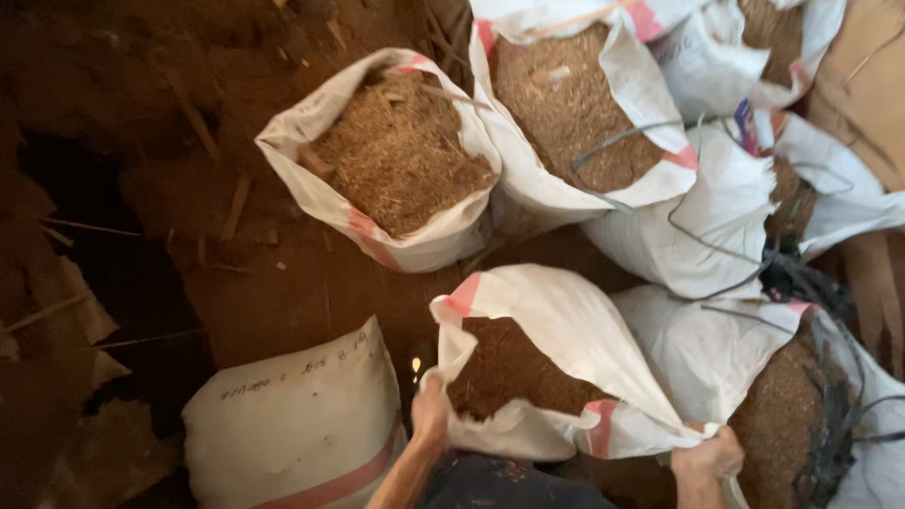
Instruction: The person gathers the top edges of a large white sack filled with wood shavings and uses a metal rod to twist and tie the opening shut. The person secures the sack by wrapping the rod around the gathered fabric and twisting it to close the bag.
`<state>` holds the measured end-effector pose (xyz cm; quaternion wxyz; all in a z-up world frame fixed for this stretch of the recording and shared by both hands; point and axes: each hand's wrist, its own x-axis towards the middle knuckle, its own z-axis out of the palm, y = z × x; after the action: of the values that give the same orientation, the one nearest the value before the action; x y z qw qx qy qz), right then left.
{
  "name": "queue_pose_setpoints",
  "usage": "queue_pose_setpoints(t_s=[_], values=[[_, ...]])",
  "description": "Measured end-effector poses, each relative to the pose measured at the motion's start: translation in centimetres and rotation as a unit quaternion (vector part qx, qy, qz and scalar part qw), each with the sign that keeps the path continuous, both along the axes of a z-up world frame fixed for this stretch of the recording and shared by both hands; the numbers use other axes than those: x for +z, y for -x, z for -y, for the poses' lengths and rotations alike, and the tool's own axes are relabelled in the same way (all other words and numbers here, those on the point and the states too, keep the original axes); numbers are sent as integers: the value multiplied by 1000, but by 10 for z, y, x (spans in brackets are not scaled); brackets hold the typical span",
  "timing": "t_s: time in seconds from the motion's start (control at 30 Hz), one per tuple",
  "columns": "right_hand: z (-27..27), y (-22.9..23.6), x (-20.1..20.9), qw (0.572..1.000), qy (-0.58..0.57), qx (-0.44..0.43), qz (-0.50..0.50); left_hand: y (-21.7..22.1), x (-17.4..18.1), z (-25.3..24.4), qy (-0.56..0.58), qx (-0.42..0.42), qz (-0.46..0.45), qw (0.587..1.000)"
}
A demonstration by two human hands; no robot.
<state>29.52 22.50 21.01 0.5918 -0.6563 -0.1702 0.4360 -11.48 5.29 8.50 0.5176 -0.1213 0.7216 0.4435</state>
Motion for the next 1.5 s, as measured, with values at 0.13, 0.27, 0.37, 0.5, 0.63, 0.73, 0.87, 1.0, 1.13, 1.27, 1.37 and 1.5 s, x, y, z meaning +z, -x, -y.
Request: queue_pose_setpoints(t_s=[0.13, 0.27, 0.37, 0.5, 0.63, 0.73, 0.87, 1.0, 1.13, 1.27, 1.37, 1.5], values=[[-9, -26, -43, 999, 35, 0, -26, 5, -37, -70, 22, -132, -114, 984], [-67, -28, -111, 998, 45, -11, 42, 31, -22, -99, 42, -123, -153, 980], [-90, -26, -124, 965, 103, 95, 221, 34, 3, -80, 71, -97, -182, 976], [-66, -13, -110, 945, 67, 210, 240, 11, 31, -22, 193, -190, -262, 926], [-80, -5, -120, 986, 11, 163, 17, -27, 20, 14, 299, -338, -173, 875], [-78, 7, -136, 986, -25, 128, -101, -30, -4, 39, 272, -437, -110, 850], [-50, 20, -138, 996, 55, 52, -57, -16, -57, 56, 126, -511, -21, 850], [-16, 10, -96, 994, 92, 9, -57, -8, -79, 65, 22, -389, 98, 916], [18, 2, -41, 999, 41, 2, -31, 2, -65, 77, 46, -376, 110, 919], [20, -13, 5, 1000, 4, 20, -16, 8, -24, 94, 42, -427, 80, 900], [-31, -30, 29, 998, -53, 30, -17, 39, 27, 57, -13, -610, -47, 791], [-55, -67, 28, 996, -78, 34, -30, 106, 138, 13, 71, -552, 7, 831]])
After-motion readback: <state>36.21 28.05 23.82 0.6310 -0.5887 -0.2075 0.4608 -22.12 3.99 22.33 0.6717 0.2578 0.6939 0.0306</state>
